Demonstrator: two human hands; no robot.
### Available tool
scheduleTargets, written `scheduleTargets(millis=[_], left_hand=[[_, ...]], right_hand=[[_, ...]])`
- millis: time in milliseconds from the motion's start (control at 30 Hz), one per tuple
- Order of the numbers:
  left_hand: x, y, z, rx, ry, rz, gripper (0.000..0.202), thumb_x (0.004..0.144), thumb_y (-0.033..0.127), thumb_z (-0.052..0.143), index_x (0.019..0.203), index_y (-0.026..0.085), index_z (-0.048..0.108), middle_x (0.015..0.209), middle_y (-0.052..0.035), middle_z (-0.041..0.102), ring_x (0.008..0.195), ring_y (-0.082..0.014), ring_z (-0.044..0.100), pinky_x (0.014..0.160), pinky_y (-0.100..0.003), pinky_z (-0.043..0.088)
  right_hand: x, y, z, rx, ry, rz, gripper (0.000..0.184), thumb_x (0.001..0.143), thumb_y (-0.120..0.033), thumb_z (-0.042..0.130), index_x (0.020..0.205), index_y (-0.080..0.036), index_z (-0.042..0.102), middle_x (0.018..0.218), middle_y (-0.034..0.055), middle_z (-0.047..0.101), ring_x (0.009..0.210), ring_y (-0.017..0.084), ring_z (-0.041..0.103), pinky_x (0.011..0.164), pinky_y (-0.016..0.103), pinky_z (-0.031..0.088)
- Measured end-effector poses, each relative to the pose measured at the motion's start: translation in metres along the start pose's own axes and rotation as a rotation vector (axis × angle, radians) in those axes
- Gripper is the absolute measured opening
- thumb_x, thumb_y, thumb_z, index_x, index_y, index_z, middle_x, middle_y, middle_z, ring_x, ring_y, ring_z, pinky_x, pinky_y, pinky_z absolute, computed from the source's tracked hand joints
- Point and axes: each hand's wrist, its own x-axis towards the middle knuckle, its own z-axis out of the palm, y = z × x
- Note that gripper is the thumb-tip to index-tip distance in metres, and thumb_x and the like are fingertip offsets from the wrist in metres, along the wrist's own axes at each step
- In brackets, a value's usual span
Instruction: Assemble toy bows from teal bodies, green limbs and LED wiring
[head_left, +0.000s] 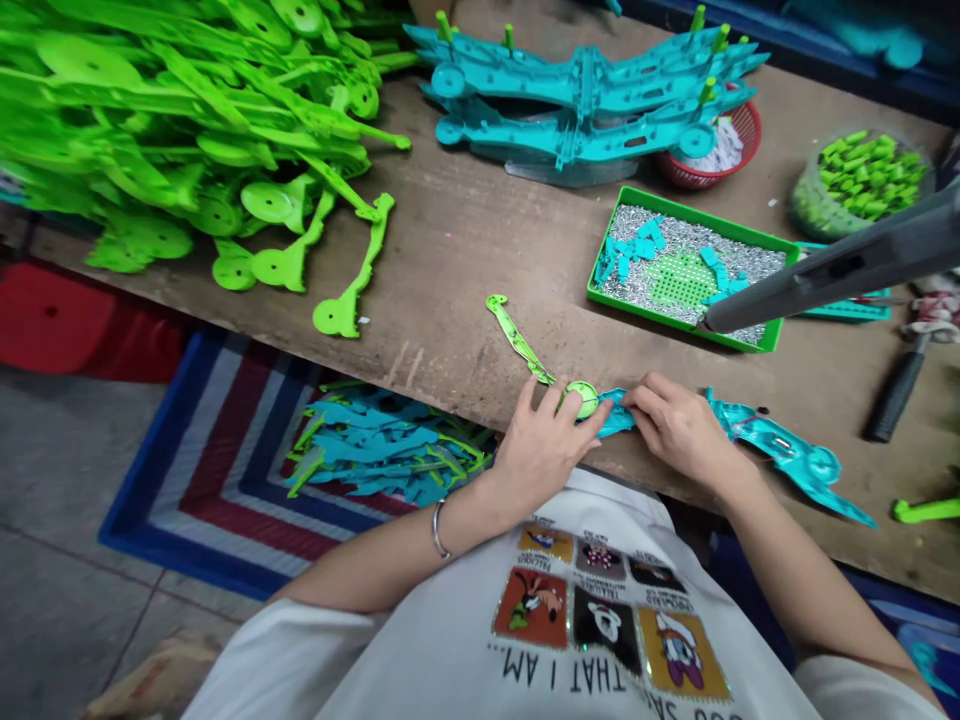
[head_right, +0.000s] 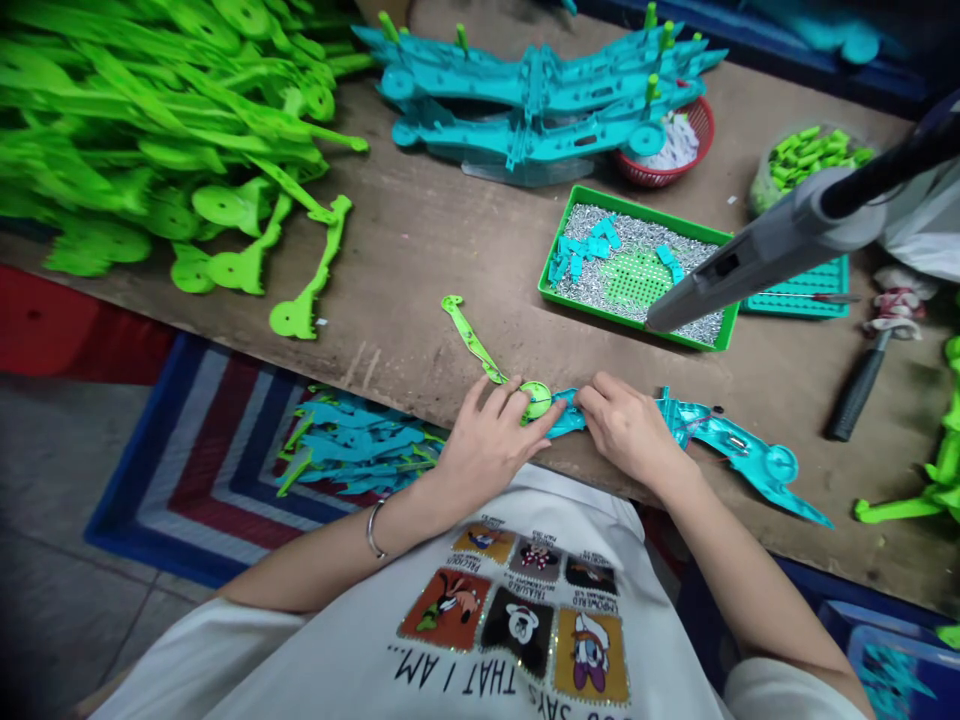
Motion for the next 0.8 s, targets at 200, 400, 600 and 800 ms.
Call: scheduleTargets(millis=[200,400,600,800], left_hand=[[0.001,0.001,-0.001,0.021,-0.025,-0.002,0.052,0.101,0.039,0.055,0.15,0.027,0.048,0.127,-0.0146,0.062,0.133,-0.0369,0.051,0.112,-0.064,0.037],[0.0,0.0,-0.001,-0.002,-0.022,-0.009,0.054,0.099,0.039,0.059,0.151,0.029,0.047,0.128,-0.0145,0.062,0.133,-0.0366,0.051,0.111,-0.062,0.038],[0.001,0.0,0.0,0.004,-0.025,-0.006,0.053,0.099,0.038,0.059,0.15,0.029,0.049,0.125,-0.0146,0.063,0.131,-0.0369,0.052,0.109,-0.061,0.039],[0.001,0.0,0.003,0.003,-0.001,-0.014,0.052,0.098,0.039,0.06,0.148,0.031,0.051,0.123,-0.0139,0.063,0.132,-0.0369,0.051,0.109,-0.059,0.04]], right_hand=[[0.001,0.002,-0.005,-0.113,-0.038,-0.07,0.027,0.098,-0.011,0.045,0.104,-0.02,0.069,0.092,0.0057,0.054,0.072,0.016,0.049,0.065,0.028,0.038],[-0.014,0.016,-0.011,-0.009,-0.031,-0.05,0.039,0.095,-0.007,0.045,0.122,-0.024,0.068,0.098,0.0066,0.057,0.079,0.017,0.058,0.068,0.028,0.045],[-0.027,0.023,-0.008,0.139,0.134,0.123,0.015,0.098,-0.016,0.048,0.1,-0.019,0.063,0.093,0.0073,0.063,0.083,0.019,0.064,0.075,0.031,0.051],[-0.029,0.019,-0.001,0.062,0.169,0.152,0.013,0.095,-0.017,0.052,0.096,-0.019,0.065,0.092,0.0071,0.067,0.082,0.019,0.066,0.074,0.03,0.052]])
